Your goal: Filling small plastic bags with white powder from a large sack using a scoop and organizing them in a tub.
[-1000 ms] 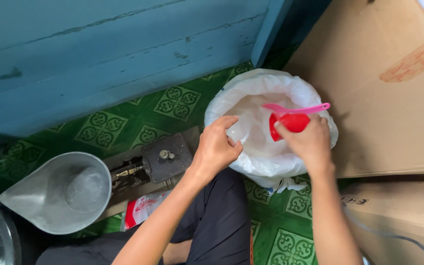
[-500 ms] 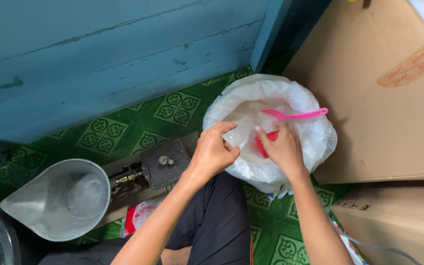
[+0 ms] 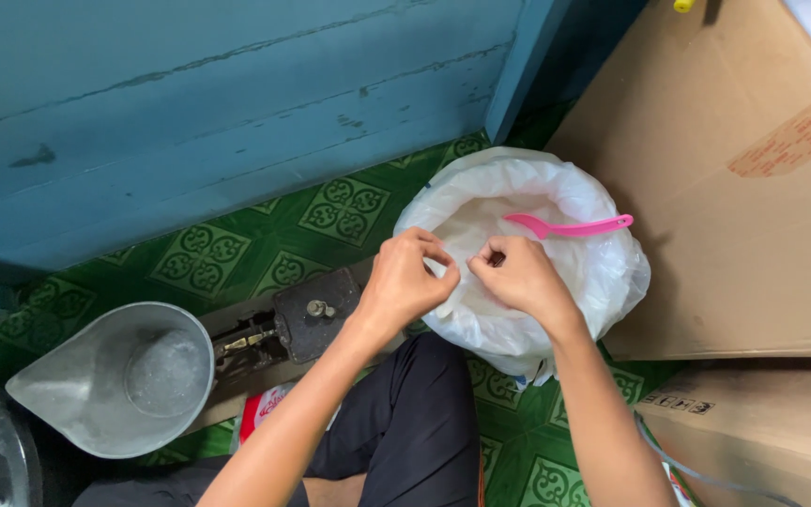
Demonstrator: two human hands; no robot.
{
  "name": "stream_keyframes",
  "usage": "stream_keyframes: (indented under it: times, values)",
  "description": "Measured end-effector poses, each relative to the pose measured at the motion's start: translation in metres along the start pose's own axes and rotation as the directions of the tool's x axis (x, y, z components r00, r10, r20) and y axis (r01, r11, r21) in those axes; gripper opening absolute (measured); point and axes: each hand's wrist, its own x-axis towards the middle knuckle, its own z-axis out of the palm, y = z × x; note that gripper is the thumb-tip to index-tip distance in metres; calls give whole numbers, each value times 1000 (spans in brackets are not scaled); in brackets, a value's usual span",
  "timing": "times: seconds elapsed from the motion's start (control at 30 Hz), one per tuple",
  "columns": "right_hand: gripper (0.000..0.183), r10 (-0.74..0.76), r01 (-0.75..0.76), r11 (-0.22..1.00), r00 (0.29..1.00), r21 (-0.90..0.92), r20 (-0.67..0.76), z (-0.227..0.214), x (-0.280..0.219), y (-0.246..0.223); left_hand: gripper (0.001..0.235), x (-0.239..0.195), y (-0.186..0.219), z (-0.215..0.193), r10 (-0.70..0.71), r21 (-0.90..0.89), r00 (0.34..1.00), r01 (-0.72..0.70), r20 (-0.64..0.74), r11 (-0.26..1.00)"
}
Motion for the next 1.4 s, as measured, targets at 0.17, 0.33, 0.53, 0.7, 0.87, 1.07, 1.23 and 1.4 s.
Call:
stream_keyframes:
  times: [0.17, 0.33, 0.53, 0.7, 0.87, 1.07, 1.23, 1.4]
  values:
    - [24, -74, 74, 997, 997, 13, -11, -15, -8, -5, 21, 11, 5, 2, -40, 34, 999, 40, -20, 999]
    - [22, -94, 67, 985, 982, -161, -164, -27, -14, -5, 31, 19, 20, 8, -40, 102, 999, 39, 9, 994]
    - [14, -124, 66, 975, 954, -213, -272, -40, -20, -12, 38, 17, 40, 4, 2, 55, 1000, -3, 3, 998]
    - [15, -189, 201, 979, 943, 17, -272, -47, -31, -30, 34, 4, 52, -20, 58, -9, 998, -59, -18, 998]
    - [11, -237, 285, 941, 941, 184, -242, -45, -41, -47, 33, -15, 54, -47, 76, -77, 994, -82, -72, 994]
    - [9, -257, 300, 905, 950, 301, -175, -31, -55, -75, 37, -43, 41, -78, 22, -112, 990, -38, -141, 993]
    - [9, -284, 305, 896, 952, 321, -110, -8, -68, -109, 39, -77, 25, -111, 6, -112, 976, -31, -219, 993]
    - [7, -304, 301, 909, 952, 289, -35, 26, -86, -146, 38, -114, 4, -145, -42, -116, 960, 10, -277, 993]
